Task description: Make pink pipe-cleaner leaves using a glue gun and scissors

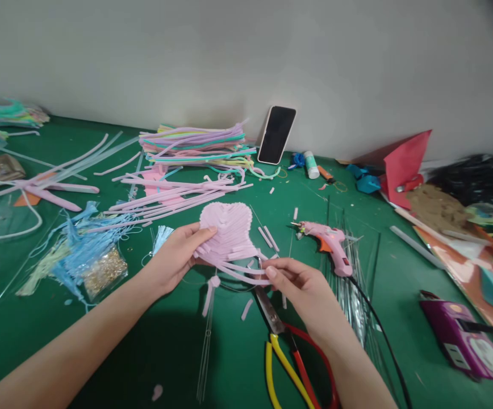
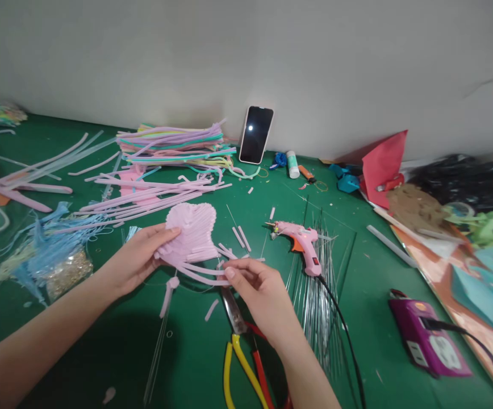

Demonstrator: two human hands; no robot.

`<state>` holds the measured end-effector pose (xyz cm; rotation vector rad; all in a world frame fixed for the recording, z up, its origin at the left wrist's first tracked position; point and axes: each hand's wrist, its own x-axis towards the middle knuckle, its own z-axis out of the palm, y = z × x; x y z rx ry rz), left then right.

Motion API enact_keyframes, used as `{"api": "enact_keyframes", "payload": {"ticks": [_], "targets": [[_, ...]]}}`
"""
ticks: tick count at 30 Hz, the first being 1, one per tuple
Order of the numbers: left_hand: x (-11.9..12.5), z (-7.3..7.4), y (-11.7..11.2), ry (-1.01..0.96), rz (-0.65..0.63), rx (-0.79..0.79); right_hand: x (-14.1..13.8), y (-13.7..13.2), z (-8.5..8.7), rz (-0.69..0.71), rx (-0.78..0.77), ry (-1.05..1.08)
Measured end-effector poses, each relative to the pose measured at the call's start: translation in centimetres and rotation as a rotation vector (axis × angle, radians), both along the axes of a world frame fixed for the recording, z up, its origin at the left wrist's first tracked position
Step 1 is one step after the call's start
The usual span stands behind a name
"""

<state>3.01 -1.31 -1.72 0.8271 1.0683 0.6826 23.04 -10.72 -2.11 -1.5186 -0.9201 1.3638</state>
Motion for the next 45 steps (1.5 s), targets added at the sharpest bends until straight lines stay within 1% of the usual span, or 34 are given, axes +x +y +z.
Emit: {"api": "enact_keyframes", "payload": {"ticks": [2, 4, 6, 8, 11, 14, 18, 21, 27, 30, 39, 42, 45], "targets": [[0.0, 0.0, 0.0, -0.006, 0.010, 0.003, 0.0, 0.0, 0.2, 0.032, 0.003, -0.021], [0.0, 0.1, 0.0, -0.012, 0.022, 0.005, 0.1, 0.0, 0.3, 0.039, 0.004, 0.009], [0.0, 0.3, -0.1, -0.017, 0.040, -0.008, 0.1, 0.0, 0.1, 0.010, 0.004, 0.100], [0.1, 0.4, -0.4, -0.039, 0.052, -0.030, 0.1, -0.1, -0.2, -0.048, 0.006, 0.216], [0.4, 0.4, -0.8, -0.116, 0.024, -0.051, 0.1, 0.0, -0.6, -0.111, 0.010, 0.325], [0.6, 0.2, -1.2, -0.161, 0.009, -0.058, 0.2, 0.1, -0.6, -0.125, 0.003, 0.368], [0.8, 0.1, -1.3, -0.156, 0.024, -0.064, 0.4, 0.1, -0.4, -0.121, 0.010, 0.387], [0.8, 0.1, -1.3, -0.149, 0.028, -0.078, 0.3, 0.2, -0.5, -0.150, 0.029, 0.393], [0.9, 0.2, -1.4, -0.128, -0.004, -0.107, 0.2, 0.5, -0.7, -0.215, 0.068, 0.320], [1.0, 0.2, -1.5, -0.114, -0.022, -0.088, 0.2, 0.6, -0.7, -0.237, 0.084, 0.265], [0.9, -0.1, -1.6, -0.056, -0.051, 0.002, 0.2, 0.9, -0.6, -0.242, 0.097, 0.144], [0.8, -0.1, -1.8, -0.047, -0.047, 0.032, 0.0, 0.9, -0.6, -0.250, 0.131, 0.063], [0.8, -0.1, -2.0, -0.047, -0.039, 0.059, -0.3, 0.7, -0.6, -0.259, 0.191, -0.094]]}}
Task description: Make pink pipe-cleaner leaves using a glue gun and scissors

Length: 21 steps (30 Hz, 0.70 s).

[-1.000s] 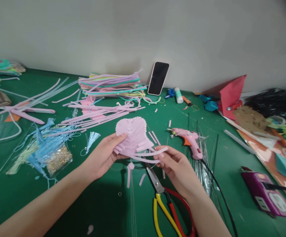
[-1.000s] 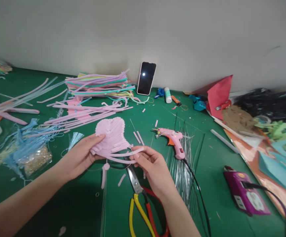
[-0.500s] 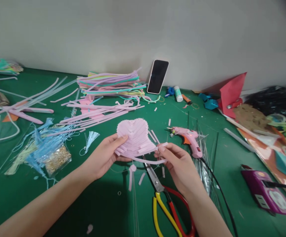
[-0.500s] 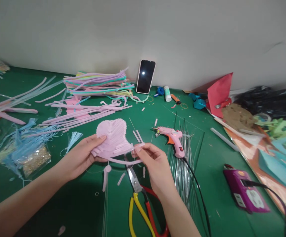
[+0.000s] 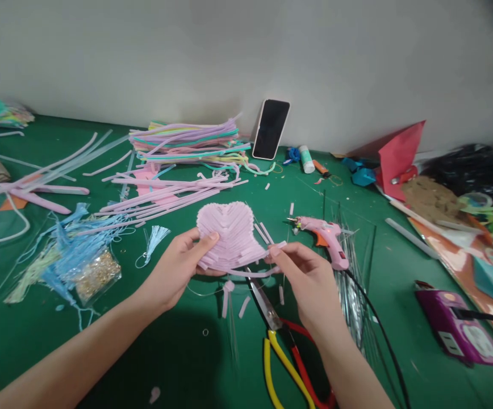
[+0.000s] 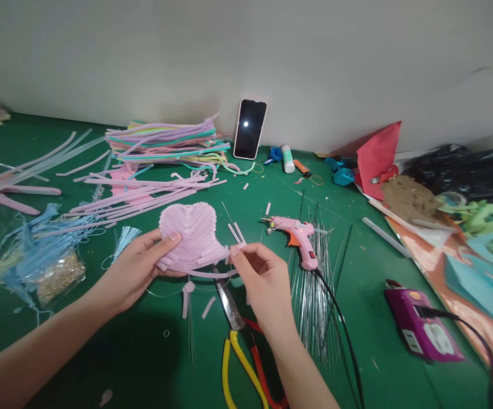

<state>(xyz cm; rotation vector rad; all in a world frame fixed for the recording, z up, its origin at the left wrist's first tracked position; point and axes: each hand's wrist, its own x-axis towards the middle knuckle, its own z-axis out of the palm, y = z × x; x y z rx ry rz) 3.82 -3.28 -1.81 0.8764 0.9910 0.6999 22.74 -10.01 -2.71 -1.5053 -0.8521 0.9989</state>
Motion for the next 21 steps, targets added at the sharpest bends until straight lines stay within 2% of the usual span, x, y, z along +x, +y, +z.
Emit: {"api": "enact_keyframes", "payload": {"ticks": [4, 8, 11, 14, 16, 17, 19, 21], "targets": [[0.1, 0.0, -0.2, 0.011, 0.013, 0.013, -0.7, -0.2, 0.1, -0.076, 0.074, -0.340], [0.1, 0.0, -0.2, 0.032, 0.019, -0.012, -1.4, -0.2, 0.0, -0.153, 0.315, -0.759], [0.2, 0.0, -0.2, 0.037, 0.021, -0.015, -1.7, -0.3, -0.3, -0.164, 0.457, -1.048], [0.2, 0.0, -0.1, 0.041, 0.025, -0.015, -1.8, -0.5, -0.4, -0.135, 0.523, -1.245], [0.1, 0.1, -0.1, 0.039, 0.024, -0.016, -1.8, -0.7, -0.3, -0.106, 0.520, -1.223], [0.1, 0.1, -0.1, 0.036, 0.022, -0.018, -1.8, -0.7, -0.2, -0.092, 0.490, -1.141], [0.0, 0.1, 0.0, 0.017, 0.025, -0.026, -1.7, -0.8, 0.1, -0.064, 0.356, -0.808], [-0.1, 0.2, 0.1, -0.021, 0.047, -0.036, -1.7, -0.8, 0.5, -0.067, 0.185, -0.342]]}}
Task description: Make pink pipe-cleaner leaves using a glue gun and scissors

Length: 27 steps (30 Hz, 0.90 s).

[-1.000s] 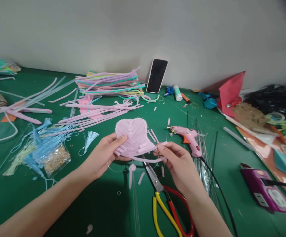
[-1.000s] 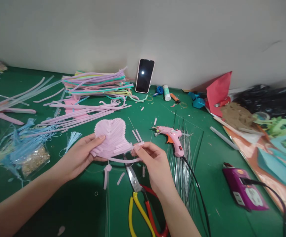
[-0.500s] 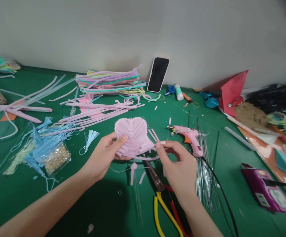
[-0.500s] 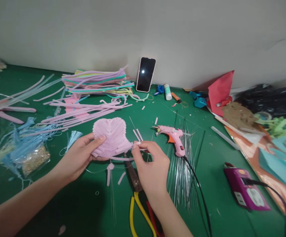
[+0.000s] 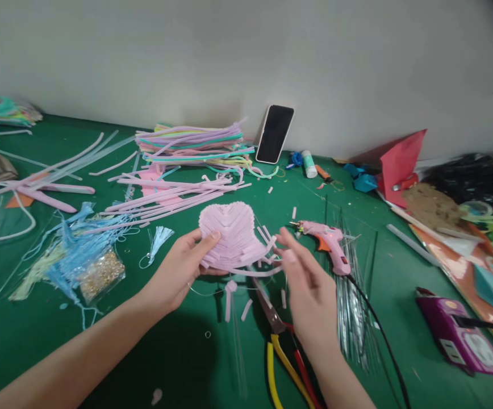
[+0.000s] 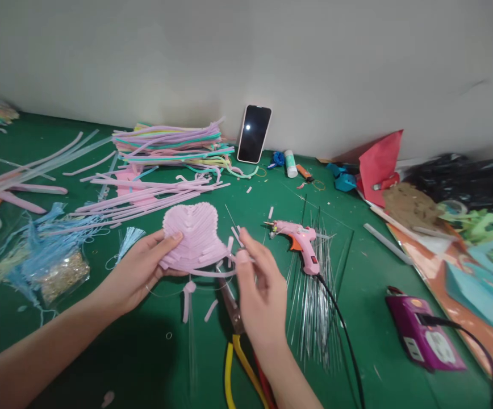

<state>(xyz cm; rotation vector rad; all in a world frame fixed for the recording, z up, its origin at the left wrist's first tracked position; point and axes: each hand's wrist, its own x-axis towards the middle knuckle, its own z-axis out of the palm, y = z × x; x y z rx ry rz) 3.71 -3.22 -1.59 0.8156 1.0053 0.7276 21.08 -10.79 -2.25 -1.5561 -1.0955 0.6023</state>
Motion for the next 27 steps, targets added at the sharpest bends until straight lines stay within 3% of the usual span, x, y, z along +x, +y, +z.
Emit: {"api": "enact_keyframes", "payload": {"ticks": [3, 7, 11, 15, 17, 22, 24, 27], "targets": [[0.2, 0.2, -0.1, -0.065, 0.057, -0.009, -0.2, 0.2, 0.3, 0.053, -0.156, 0.564], [1.0, 0.2, -0.7, -0.161, 0.048, -0.023, -0.9, 0.8, 0.5, 0.160, -0.276, 0.828], [0.5, 0.0, -0.4, -0.145, -0.091, -0.051, -0.7, 0.9, 0.6, 0.136, -0.251, 0.816], [-1.7, 0.3, 1.8, -0.009, -0.333, -0.024, 0.9, 0.7, 0.7, 0.205, -0.306, 0.698], [-2.5, 0.9, 2.8, 0.078, -0.345, 0.080, 1.4, 0.5, 0.7, 0.301, -0.392, 0.638], [-1.6, 1.7, 2.7, 0.389, -0.622, 0.397, 1.2, 0.3, 0.6, 0.451, -0.558, 0.500], [-1.0, 1.6, 2.2, 0.457, -0.663, 0.465, 1.0, 0.3, 0.5, 0.465, -0.583, 0.520], [-0.6, 1.2, 1.7, 0.484, -0.618, 0.448, 1.0, 0.4, 0.4, 0.469, -0.555, 0.563]]}}
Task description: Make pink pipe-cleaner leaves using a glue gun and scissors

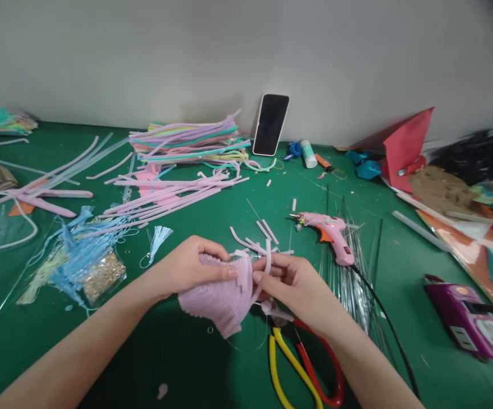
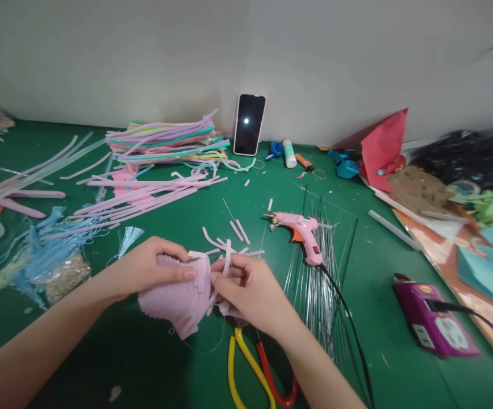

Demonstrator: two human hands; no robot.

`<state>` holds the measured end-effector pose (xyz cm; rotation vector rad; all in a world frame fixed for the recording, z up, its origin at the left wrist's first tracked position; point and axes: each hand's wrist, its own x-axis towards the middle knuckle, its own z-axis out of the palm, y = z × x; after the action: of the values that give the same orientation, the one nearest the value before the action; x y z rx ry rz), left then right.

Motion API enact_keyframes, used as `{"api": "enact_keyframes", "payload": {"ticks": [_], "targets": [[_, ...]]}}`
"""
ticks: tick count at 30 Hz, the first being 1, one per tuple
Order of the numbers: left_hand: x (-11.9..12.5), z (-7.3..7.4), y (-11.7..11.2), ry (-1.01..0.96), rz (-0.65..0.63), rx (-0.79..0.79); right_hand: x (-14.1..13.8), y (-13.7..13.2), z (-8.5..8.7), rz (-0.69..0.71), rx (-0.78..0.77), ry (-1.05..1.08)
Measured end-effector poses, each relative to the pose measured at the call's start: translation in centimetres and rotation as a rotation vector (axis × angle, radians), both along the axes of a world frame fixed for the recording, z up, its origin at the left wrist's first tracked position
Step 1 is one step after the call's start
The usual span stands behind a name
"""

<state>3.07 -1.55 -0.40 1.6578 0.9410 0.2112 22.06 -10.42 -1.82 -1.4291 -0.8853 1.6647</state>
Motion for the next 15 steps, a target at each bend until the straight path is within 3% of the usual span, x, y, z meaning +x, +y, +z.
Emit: {"api": "enact_keyframes", "payload": {"ticks": [3, 11, 15], "targets": [[-0.09, -0.20, -0.04, -0.009, 0.039, -0.036, 0.18, 0.17, -0.08, -0.010, 0.026, -0.011], [0.00, -0.44, -0.02, -0.007, -0.001, -0.059, -0.11, 0.41, 0.05, 0.023, 0.063, -0.169], [0.05, -0.33, -0.19, -0.021, -0.009, -0.089, -0.04, 0.41, 0.06, 0.023, 0.046, -0.100]]}}
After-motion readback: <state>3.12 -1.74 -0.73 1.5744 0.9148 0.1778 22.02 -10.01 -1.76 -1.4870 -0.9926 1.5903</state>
